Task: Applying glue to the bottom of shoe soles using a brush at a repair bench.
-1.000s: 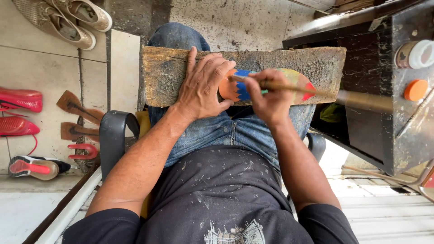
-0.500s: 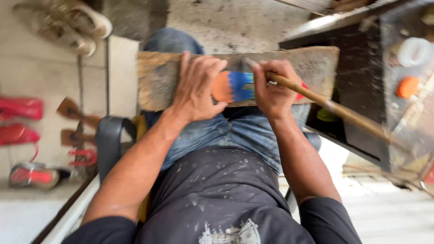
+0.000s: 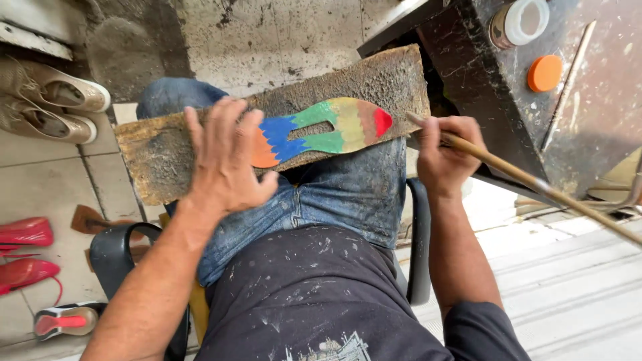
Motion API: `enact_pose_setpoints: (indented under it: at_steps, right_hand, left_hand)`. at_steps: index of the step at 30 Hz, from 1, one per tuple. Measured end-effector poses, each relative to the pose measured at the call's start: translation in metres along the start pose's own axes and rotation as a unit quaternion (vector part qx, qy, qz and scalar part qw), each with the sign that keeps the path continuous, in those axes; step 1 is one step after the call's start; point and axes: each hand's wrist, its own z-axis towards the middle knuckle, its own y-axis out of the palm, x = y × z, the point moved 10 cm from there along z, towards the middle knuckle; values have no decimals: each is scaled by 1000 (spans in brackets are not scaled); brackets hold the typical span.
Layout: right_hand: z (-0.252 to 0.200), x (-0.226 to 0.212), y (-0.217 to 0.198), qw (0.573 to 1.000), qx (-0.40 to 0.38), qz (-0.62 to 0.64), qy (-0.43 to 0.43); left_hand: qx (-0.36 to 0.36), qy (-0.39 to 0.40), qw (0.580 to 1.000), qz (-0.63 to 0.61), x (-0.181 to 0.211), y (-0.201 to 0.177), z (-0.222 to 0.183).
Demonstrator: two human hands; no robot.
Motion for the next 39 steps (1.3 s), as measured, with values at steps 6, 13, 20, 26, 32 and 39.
enact_pose_setpoints:
  at_steps: [6, 13, 20, 26, 32, 39]
  right_hand:
    - [-11, 33, 26, 921, -92, 212, 314]
    - [-56, 57, 13, 893, -106, 233, 370]
    - [-50, 62, -6, 898, -83, 251, 352]
    - [-47, 86, -16, 898, -84, 288, 320]
    - [-36, 115, -3, 867, -234, 277, 342]
    - [-23, 128, 30, 859, -272, 278, 333]
  left_hand:
    - [-108, 23, 992, 58, 69, 59, 47]
    - [-272, -120, 938, 178, 57, 85, 78]
    - [-432, -261, 858, -97, 29, 100, 82]
    - [-404, -272, 553, -676, 29, 144, 53]
    - [-273, -167, 300, -899, 26, 71, 36]
    - [-72, -42, 428, -900, -24, -83, 39]
